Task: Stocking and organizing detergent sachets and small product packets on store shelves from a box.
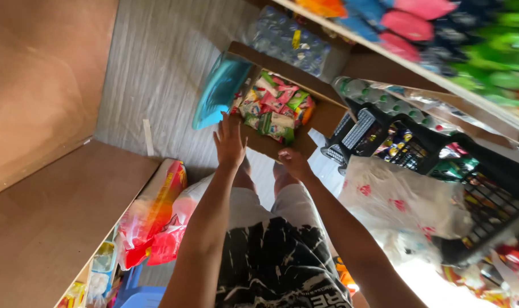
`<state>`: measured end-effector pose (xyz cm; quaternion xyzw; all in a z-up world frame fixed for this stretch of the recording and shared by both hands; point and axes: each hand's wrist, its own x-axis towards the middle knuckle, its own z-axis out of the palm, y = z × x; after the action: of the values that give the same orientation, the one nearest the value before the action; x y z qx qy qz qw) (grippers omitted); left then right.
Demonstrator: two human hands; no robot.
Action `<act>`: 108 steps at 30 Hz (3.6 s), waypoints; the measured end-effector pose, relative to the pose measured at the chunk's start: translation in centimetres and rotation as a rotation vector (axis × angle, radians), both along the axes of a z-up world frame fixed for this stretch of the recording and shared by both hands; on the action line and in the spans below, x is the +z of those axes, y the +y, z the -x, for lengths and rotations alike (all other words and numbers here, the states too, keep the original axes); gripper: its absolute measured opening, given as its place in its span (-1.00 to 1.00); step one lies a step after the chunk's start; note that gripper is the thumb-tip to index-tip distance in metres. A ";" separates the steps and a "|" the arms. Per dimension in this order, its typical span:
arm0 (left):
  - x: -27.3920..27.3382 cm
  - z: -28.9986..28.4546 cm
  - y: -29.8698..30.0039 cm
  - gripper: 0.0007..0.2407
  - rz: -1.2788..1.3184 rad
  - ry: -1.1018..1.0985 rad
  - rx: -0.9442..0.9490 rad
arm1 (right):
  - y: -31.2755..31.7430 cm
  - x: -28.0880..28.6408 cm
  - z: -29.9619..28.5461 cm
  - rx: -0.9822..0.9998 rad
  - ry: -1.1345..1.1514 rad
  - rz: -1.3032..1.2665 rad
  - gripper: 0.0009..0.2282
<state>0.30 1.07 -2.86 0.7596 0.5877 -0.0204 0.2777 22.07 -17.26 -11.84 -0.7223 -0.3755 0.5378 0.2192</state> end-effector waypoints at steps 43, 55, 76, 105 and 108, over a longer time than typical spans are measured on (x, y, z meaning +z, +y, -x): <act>-0.7 0.7 1.0 -0.37 0.068 -0.225 0.033 | 14.8 -0.3 5.1 -0.033 0.045 -0.112 -0.63; 17.9 -6.4 -3.5 -0.63 0.230 -0.496 -0.152 | 5.3 28.3 -4.9 -0.346 0.520 -0.077 -0.64; 36.4 -15.4 0.3 -0.65 0.531 -1.178 0.000 | 9.7 58.7 -20.6 -0.449 -0.498 -0.675 -0.81; 30.0 -7.5 1.2 -0.73 0.401 -1.034 0.175 | 19.4 44.4 -34.8 -0.241 -0.804 -0.564 -0.72; 31.1 -7.7 1.2 -0.72 0.418 -0.997 0.185 | 19.6 46.1 -32.9 -0.209 -0.843 -0.791 -0.60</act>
<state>7.98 2.25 28.28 0.5513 0.4327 0.2502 0.6680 54.97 2.31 34.24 -0.7704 -0.5291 -0.0016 0.3557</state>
